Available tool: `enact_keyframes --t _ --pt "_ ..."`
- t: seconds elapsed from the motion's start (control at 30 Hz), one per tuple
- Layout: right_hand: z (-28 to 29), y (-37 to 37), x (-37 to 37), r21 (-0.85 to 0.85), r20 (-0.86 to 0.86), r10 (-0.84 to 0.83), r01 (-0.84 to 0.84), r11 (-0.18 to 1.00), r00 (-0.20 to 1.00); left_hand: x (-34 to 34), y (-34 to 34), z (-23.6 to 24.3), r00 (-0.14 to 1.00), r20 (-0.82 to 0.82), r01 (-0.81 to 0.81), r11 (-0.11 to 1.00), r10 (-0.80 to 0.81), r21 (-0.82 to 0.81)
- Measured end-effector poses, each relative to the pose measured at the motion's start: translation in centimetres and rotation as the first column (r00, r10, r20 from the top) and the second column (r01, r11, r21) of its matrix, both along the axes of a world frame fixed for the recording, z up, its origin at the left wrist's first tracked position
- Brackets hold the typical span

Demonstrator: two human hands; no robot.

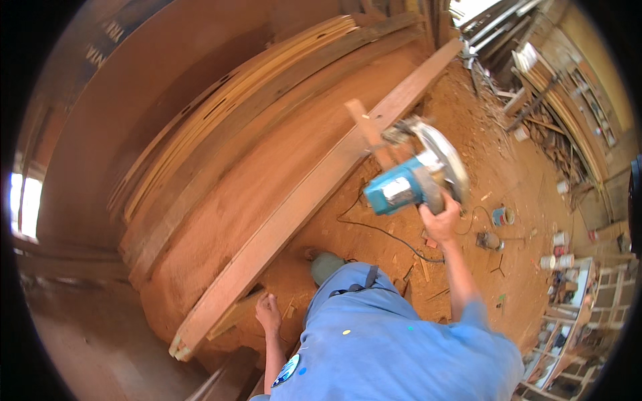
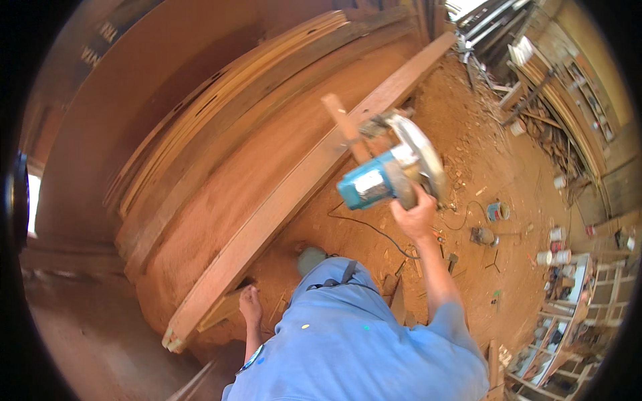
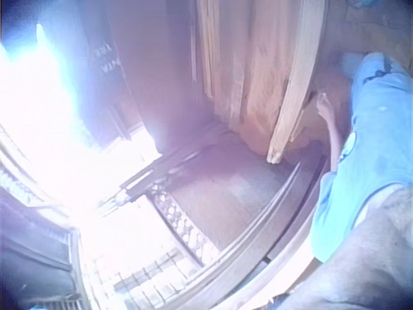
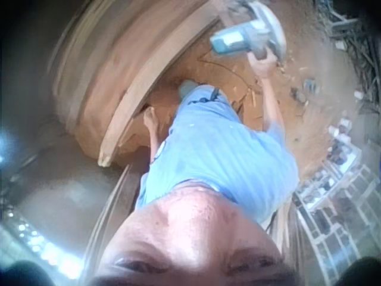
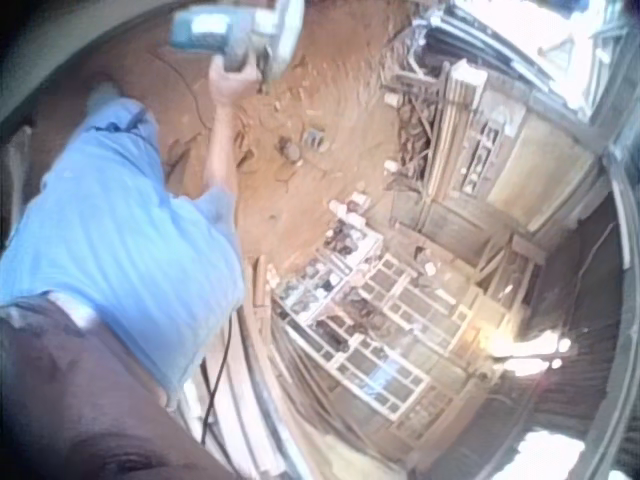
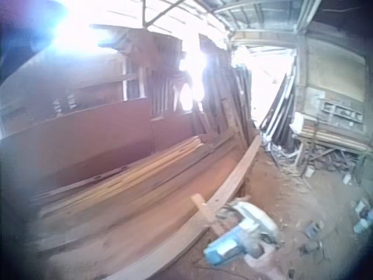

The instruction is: The person selects a long wooden plank from a stack, places it on the floor, and uses a circular saw to cut it. After cutting, the person moves the plank and repeats the process with another piece of wood.

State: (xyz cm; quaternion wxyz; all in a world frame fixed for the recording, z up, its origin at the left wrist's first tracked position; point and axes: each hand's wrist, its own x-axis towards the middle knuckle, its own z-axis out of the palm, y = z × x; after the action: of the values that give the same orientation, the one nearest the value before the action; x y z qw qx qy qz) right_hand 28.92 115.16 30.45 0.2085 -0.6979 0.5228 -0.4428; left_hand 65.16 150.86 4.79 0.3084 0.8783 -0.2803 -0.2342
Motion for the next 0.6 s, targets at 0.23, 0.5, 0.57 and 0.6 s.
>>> enact_keyframes --t 0.23,0.5,0.57,0.6 --pt "-5.6 1.7 -18.6 0.033 -0.069 -0.512 0.515 0.857 0.856 -4.6 -13.4 2.7 0.939 0.051 0.324 0.923 -0.341 0.206" --pt "-14.4 3.6 -29.8 0.291 -0.098 -0.813 0.798 0.527 0.573 -8.6 -35.5 1.1 0.815 0.073 0.569 0.817 -0.575 0.095" --pt "-16.6 3.0 -31.7 0.334 -0.162 -0.862 0.849 0.41 0.48 -10.2 -42.0 0.2 0.781 0.088 0.611 0.785 -0.619 0.1" --pt "-17.8 3.1 -32.0 0.358 -0.24 -0.877 0.878 0.318 0.415 -11.2 -44.9 -0.4 0.773 0.105 0.62 0.78 -0.625 0.082"
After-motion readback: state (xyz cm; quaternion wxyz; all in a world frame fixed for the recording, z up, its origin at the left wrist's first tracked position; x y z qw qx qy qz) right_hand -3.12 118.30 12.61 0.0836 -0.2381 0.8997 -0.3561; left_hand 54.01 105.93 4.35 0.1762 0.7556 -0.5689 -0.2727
